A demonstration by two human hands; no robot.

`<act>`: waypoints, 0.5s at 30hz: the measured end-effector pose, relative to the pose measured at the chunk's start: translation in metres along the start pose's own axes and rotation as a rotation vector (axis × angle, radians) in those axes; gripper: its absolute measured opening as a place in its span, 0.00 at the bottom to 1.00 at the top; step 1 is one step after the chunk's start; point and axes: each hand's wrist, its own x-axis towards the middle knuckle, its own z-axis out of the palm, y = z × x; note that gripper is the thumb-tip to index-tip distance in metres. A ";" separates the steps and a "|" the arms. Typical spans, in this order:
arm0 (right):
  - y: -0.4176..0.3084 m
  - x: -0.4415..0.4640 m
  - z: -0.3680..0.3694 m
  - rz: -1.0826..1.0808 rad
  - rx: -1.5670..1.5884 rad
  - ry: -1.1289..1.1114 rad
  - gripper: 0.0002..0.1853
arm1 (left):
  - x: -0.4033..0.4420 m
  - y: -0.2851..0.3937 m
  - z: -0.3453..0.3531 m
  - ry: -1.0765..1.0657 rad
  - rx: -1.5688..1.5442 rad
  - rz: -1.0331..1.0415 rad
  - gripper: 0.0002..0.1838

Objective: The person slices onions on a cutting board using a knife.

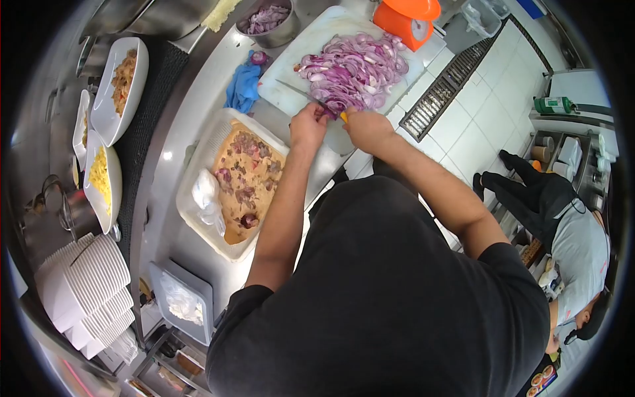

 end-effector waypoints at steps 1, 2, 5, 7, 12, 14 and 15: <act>-0.001 -0.004 -0.004 -0.003 -0.020 0.008 0.18 | 0.003 -0.002 0.002 0.007 -0.015 0.008 0.11; -0.002 -0.007 -0.004 -0.007 -0.039 0.010 0.19 | 0.002 0.001 0.001 0.000 -0.024 -0.003 0.11; -0.003 -0.006 0.013 0.075 0.050 -0.009 0.19 | -0.001 0.006 -0.003 -0.003 -0.036 -0.031 0.11; 0.002 0.001 0.022 0.059 0.063 -0.010 0.19 | -0.001 0.007 -0.003 0.007 -0.021 -0.026 0.11; -0.003 -0.002 -0.007 0.000 -0.007 -0.013 0.19 | 0.003 0.007 -0.003 -0.008 -0.017 -0.026 0.12; -0.003 -0.005 -0.004 0.006 -0.013 -0.018 0.19 | 0.000 0.005 -0.003 -0.007 -0.013 -0.036 0.12; -0.004 -0.005 -0.003 0.003 -0.014 -0.020 0.19 | 0.000 0.006 -0.004 -0.004 -0.006 -0.039 0.12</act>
